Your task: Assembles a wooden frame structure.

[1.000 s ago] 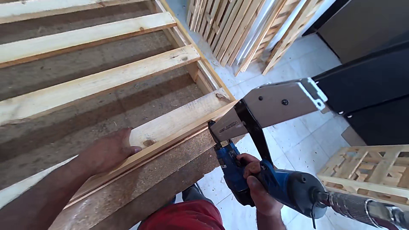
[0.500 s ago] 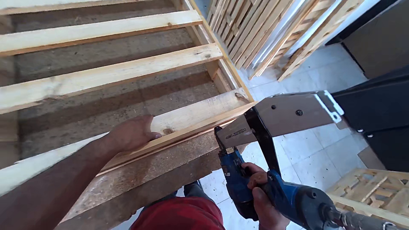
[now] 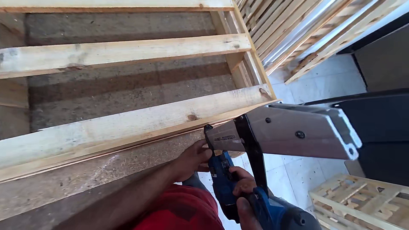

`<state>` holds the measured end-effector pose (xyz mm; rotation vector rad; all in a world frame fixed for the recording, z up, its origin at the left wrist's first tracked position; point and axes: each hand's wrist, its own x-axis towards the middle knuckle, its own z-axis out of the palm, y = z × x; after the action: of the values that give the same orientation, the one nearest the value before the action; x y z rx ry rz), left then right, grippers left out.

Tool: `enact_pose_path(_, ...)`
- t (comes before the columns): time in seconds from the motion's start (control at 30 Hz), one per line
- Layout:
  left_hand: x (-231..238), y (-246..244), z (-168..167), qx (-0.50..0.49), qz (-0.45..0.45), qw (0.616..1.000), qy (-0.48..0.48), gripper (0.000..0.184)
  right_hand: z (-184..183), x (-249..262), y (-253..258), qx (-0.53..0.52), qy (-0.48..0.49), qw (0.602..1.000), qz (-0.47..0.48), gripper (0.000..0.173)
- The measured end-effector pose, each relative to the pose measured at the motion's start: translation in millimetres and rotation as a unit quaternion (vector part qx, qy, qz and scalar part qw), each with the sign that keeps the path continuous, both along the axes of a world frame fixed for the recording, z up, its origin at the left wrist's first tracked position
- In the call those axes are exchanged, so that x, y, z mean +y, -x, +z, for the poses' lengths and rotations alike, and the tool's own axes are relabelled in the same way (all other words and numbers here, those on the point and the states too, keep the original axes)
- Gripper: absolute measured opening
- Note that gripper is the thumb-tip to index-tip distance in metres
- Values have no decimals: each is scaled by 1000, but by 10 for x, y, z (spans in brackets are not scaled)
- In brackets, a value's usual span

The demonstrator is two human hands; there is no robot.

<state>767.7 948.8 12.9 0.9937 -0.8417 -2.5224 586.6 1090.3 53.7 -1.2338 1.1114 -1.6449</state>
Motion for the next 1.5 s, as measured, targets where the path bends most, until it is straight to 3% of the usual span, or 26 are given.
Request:
enact_pose_path(0.07, -75, -12, 71, 43, 28, 998, -44, 52, 28, -8, -88, 19, 2, 1000, -8, 24)
enact_pose_path(0.2, -142, -109, 90, 64, 43, 994, -73, 43, 53, 6, -238, 39, 11, 999, -16, 22)
enact_pose_path(0.43, -210, -255, 132, 49, 19, 997, -56, 44, 20, 22, -517, 71, 29, 994, -76, 18)
enact_pose_path(0.57, -181, -419, 95, 65, 9, 997, -42, 45, 29, 102, -657, 60, 45, 996, -53, 19)
enact_pose_path(0.83, 139, -1097, 68, 22, 99, 995, -10, 48, -16, 144, -1241, 2, 30, 1000, 2, 22)
enact_pose_path(1.07, 283, -1394, 25, 10, 135, 991, 11, 50, -48, 172, -1469, 2, 27, 999, 32, 22)
enact_pose_path(1.5, 217, -1796, 20, 59, 68, 996, 25, 51, 49, 258, -2069, 46, 24, 998, -40, 15)
